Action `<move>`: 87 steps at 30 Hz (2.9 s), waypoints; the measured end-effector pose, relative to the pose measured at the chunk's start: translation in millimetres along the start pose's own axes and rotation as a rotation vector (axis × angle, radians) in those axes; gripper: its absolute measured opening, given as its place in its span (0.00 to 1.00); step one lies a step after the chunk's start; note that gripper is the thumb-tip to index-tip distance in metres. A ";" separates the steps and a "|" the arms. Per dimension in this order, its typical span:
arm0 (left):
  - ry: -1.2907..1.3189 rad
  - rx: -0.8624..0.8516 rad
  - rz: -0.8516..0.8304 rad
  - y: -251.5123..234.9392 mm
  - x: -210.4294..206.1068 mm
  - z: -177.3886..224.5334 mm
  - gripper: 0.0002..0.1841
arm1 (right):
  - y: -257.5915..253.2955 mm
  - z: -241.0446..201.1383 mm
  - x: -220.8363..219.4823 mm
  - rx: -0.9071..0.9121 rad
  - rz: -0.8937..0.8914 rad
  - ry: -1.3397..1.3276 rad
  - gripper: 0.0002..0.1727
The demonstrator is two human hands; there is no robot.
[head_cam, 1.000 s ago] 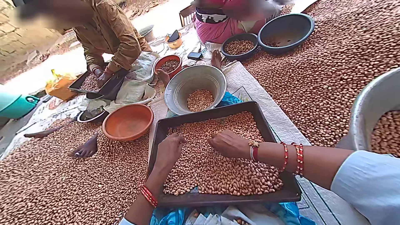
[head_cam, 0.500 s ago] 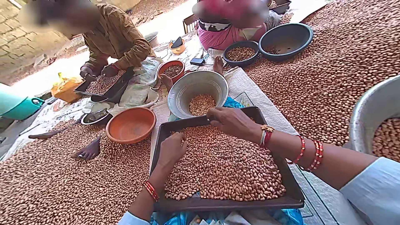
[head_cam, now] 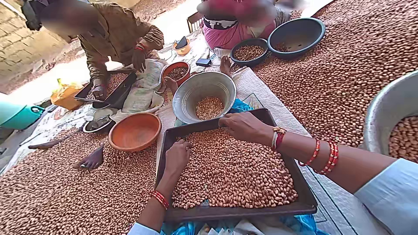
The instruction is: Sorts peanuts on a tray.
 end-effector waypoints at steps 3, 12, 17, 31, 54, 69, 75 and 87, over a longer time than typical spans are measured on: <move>-0.054 -0.024 -0.076 -2.4 0.5 6.7 0.15 | -0.1 1.9 -5.6 -0.004 -0.059 0.023 0.15; 0.285 0.127 0.476 4.7 47.5 -43.7 0.24 | 2.8 29.1 -10.9 -0.178 -0.254 0.083 0.18; -0.006 0.153 -0.421 34.4 -8.4 -6.7 0.29 | 2.4 34.4 -11.9 -0.230 -0.298 0.109 0.19; 0.701 -0.377 1.281 90.5 142.8 77.4 0.16 | 24.2 -58.8 -38.3 0.186 -0.431 -0.877 0.22; 0.273 -0.260 0.313 64.3 -2.5 39.3 0.08 | 25.3 -37.6 -22.3 0.103 -0.258 -0.040 0.10; 0.079 -0.291 0.047 50.9 -12.7 66.9 0.14 | 35.6 -37.5 -94.8 0.120 -0.539 0.052 0.09; 0.207 -0.251 0.059 50.2 0.4 54.0 0.15 | 33.4 -41.6 -87.6 0.120 -0.508 0.021 0.10; 0.147 0.152 -0.432 101.7 -20.3 -34.8 0.26 | 19.3 1.1 12.9 -0.084 0.031 -0.094 0.14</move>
Point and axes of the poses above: each hand's wrist, its own y-axis away from the middle knuckle, its own x-axis out of the back of the hand, z = x × y, the point moved 6 cm from there along -y, towards the middle knuckle, and after that the axes turned 15 degrees about -y, right-handed, at the moved point
